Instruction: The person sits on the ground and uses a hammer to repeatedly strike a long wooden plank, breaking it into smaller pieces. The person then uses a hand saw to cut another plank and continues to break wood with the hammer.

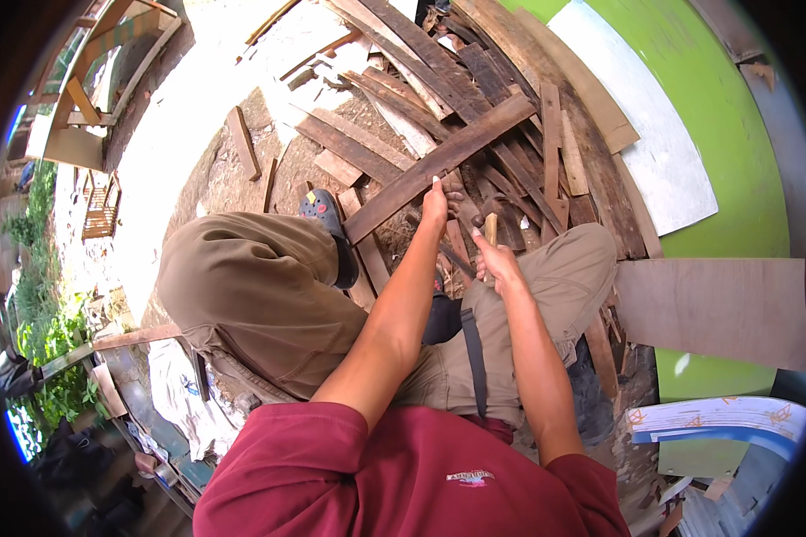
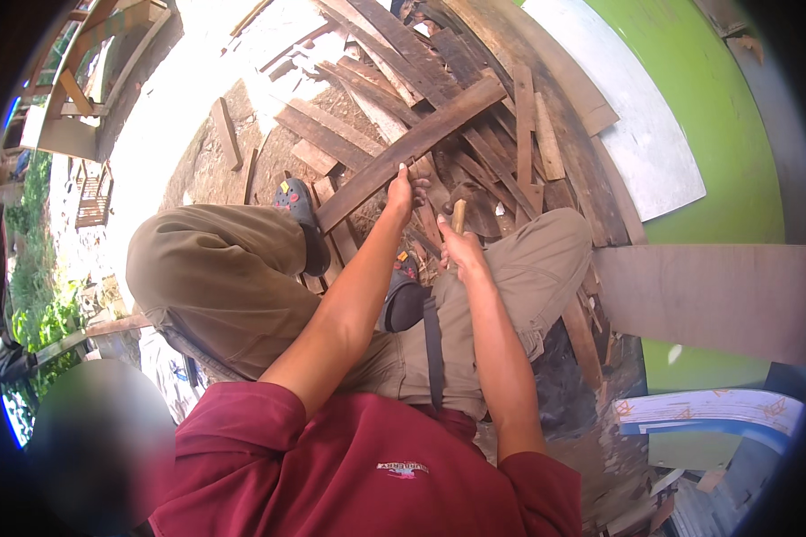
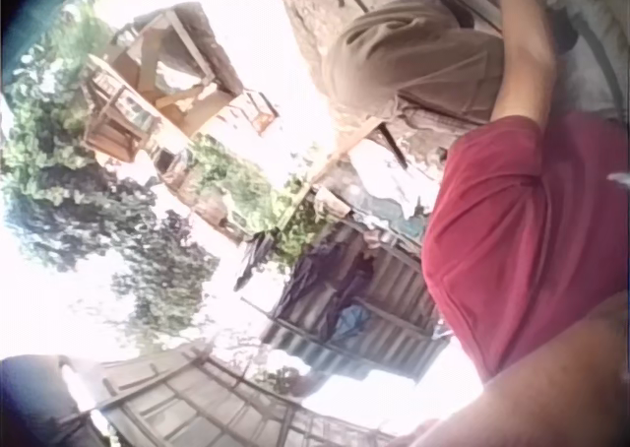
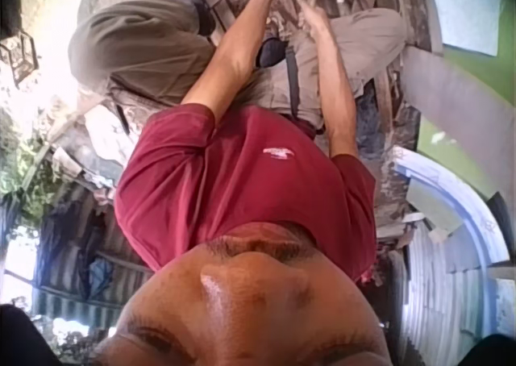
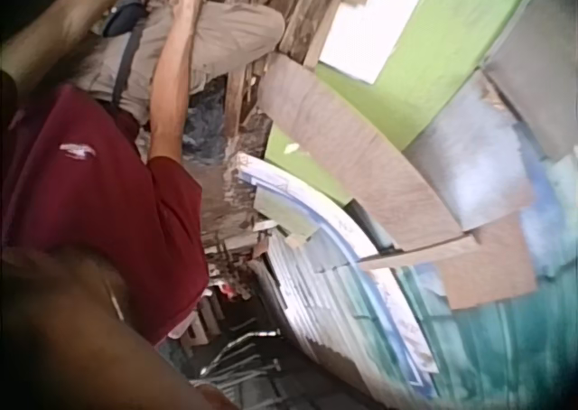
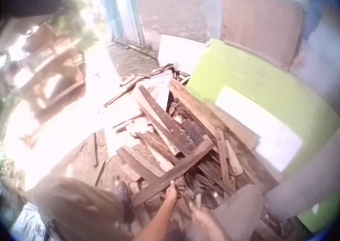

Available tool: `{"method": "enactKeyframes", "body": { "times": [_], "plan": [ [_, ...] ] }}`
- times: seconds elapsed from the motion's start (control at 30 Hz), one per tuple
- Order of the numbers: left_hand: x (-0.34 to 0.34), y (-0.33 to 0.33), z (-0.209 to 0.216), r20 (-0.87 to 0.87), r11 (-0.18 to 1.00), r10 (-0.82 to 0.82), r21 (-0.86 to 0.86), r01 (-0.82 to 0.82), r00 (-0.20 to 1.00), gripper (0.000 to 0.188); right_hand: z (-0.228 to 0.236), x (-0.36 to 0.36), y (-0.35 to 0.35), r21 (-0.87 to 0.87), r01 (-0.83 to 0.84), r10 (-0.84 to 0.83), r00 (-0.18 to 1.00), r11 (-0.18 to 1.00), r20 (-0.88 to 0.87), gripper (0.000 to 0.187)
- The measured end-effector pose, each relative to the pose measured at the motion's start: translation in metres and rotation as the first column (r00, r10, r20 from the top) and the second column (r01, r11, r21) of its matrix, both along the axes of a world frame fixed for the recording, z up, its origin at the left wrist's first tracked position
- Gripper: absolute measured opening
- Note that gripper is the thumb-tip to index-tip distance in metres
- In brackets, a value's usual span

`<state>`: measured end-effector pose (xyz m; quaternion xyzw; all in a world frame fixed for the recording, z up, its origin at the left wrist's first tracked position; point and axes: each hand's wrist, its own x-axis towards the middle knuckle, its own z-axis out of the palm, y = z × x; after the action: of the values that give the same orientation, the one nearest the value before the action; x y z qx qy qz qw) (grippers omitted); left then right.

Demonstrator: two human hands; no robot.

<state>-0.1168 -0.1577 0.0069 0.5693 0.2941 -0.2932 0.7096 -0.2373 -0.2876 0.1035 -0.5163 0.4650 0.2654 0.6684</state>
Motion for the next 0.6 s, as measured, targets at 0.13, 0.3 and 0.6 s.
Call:
{"method": "enactKeyframes", "body": {
  "times": [0.13,0.3,0.6],
  "plan": [
    [-0.009,0.013,0.005,0.026,0.998,0.013,0.065,-0.014,1.000,0.065,0.000,-0.001,0.003,-0.023,-0.092,0.092,0.996,0.996,-0.006,0.043],
    [-0.022,0.034,-0.010,0.193,0.935,-0.140,0.348,0.066,0.971,0.069,-0.016,-0.001,0.009,0.096,-0.181,0.180,0.984,0.979,0.015,0.020],
    [-0.054,0.041,-0.061,0.023,0.931,-0.290,0.238,0.277,0.957,0.076,0.037,0.074,0.031,0.248,-0.303,0.306,0.952,0.920,0.025,0.013]
  ]
}}
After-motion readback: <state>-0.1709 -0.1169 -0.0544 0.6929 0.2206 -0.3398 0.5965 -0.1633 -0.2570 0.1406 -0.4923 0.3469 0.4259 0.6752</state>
